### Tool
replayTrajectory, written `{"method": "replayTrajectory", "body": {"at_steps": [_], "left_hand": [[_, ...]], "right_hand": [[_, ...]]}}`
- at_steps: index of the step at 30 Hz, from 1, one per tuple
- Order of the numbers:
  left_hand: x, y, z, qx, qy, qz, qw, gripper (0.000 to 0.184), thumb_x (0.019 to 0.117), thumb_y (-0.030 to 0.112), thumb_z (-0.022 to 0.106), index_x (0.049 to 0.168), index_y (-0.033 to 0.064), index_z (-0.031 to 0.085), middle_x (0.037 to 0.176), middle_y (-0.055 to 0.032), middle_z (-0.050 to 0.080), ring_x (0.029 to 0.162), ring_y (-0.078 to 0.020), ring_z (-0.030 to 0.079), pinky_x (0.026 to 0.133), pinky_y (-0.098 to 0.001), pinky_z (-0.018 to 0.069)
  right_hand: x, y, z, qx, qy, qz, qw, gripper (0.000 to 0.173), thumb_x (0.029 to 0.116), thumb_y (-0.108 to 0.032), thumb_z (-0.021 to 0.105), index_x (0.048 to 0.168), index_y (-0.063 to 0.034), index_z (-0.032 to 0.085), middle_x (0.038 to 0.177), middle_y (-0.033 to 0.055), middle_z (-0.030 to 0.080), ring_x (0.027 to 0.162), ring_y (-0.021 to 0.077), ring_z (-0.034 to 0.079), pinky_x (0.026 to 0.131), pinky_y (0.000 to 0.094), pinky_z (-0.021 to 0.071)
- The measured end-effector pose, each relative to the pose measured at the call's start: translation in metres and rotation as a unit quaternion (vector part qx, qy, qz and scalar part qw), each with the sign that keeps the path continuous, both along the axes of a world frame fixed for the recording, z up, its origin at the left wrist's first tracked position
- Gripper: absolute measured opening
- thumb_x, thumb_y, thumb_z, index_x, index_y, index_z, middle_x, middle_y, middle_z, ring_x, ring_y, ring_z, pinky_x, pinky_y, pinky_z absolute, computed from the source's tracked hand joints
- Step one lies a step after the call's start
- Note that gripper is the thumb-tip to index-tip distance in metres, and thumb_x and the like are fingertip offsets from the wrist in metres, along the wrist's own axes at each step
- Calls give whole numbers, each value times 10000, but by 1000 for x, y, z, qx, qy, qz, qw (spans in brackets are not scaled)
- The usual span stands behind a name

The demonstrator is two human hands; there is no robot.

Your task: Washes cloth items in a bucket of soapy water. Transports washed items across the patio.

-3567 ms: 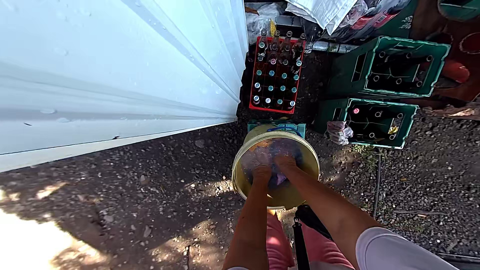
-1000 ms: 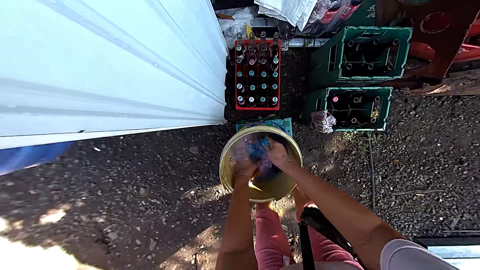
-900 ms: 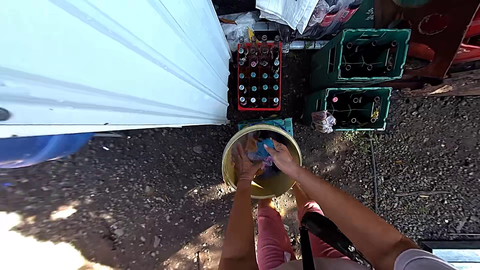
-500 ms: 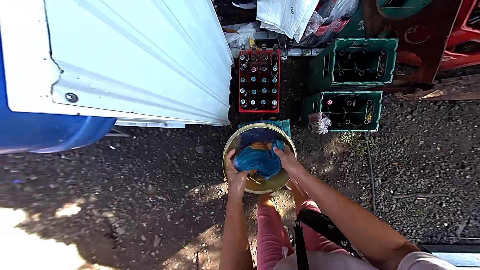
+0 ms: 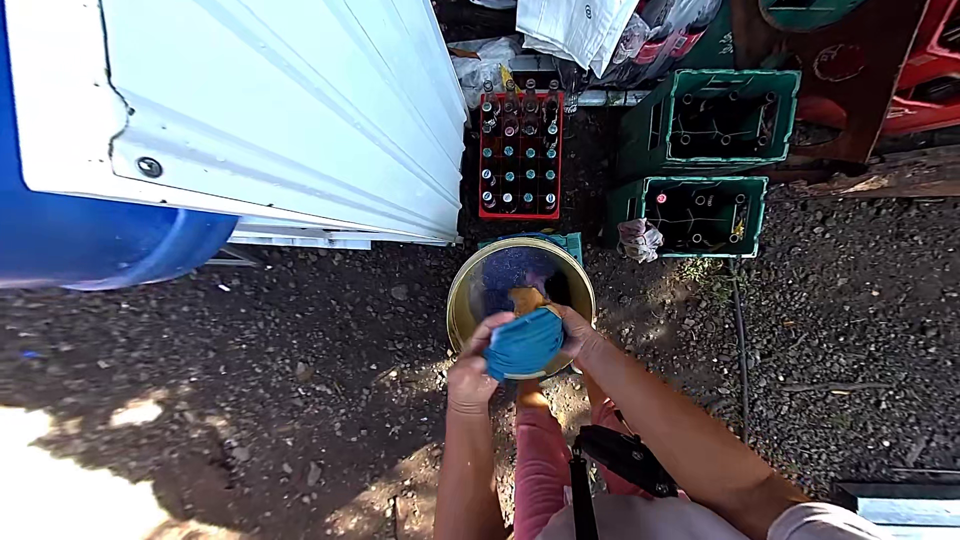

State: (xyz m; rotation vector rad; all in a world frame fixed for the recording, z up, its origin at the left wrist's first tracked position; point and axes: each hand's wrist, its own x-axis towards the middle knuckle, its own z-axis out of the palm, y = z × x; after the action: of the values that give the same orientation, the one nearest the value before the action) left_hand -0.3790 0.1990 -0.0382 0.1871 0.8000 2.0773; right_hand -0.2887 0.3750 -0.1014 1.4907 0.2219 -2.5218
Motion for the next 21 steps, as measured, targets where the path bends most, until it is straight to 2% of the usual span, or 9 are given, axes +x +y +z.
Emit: {"method": "replayTrajectory", "body": {"at_steps": [2,5,8,10,12,14,17,19,21], "left_hand": [[-9,-12,-32,-32,-115,139,983,969,733,763,671,1447,114,583,1333,-101,675,1157,-198,675,969,-387,567],[3,-4,-71,-226,-102,209,946,1276,613,957,593,1562,128,384,1433,-79,597,1278,-181,594,1058,-416,517],[40,11,-95,-163,-127,210,955,948,700,825,694,1330,123,600,1201,-37,731,1141,-133,686,979,-373,580],[52,17,-97,-73,-146,207,965,949,743,864,598,1334,120,597,1257,-53,709,1214,-159,652,1027,-384,551],[51,19,-94,-30,-150,217,964,1034,704,840,673,1368,56,562,1340,-154,661,1291,-280,612,1088,-477,503],[40,14,-91,-115,-82,256,956,1007,703,791,729,1388,70,570,1284,-124,698,1207,-229,668,1030,-440,556],[25,12,-76,-209,-18,241,948,1060,689,668,836,1489,71,477,1309,-67,684,1176,-128,668,1013,-343,564],[22,18,-65,-226,-18,202,953,1030,661,570,901,1444,47,485,1230,-65,706,1101,-120,690,977,-339,580],[26,23,-56,-211,-17,165,963,950,661,534,914,1371,38,523,1190,-63,715,1075,-120,696,964,-335,583]], "right_hand": [[3,-5,10,-19,6,1,1000,391,1096,-380,319,1126,-117,607,989,95,701,928,220,691,795,443,588],[-4,-19,35,-10,-5,-16,1000,425,1105,-388,293,1190,-103,596,1065,119,694,986,247,682,846,476,577],[-4,-33,49,-53,22,-2,998,419,1096,-383,300,1090,-126,630,981,95,712,921,219,696,797,441,588],[4,-34,45,-106,86,26,990,432,1079,-400,300,1030,-145,646,947,84,722,895,204,705,774,420,595],[14,-28,33,-135,132,46,981,447,1064,-418,295,1002,-163,656,939,70,729,890,187,709,773,401,599],[19,-15,19,-112,113,74,985,469,1071,-440,271,1019,-176,654,954,64,734,901,186,712,770,404,602],[16,9,-4,11,-35,175,984,523,1057,-578,356,1341,-191,563,1297,113,632,1160,302,624,888,557,535],[13,17,-6,14,-42,207,977,743,995,-725,365,1557,-240,398,1608,168,373,1412,446,422,997,720,412],[15,14,-4,-42,50,188,980,827,957,-781,361,1583,-241,338,1578,196,404,1372,453,469,985,701,457]]}}
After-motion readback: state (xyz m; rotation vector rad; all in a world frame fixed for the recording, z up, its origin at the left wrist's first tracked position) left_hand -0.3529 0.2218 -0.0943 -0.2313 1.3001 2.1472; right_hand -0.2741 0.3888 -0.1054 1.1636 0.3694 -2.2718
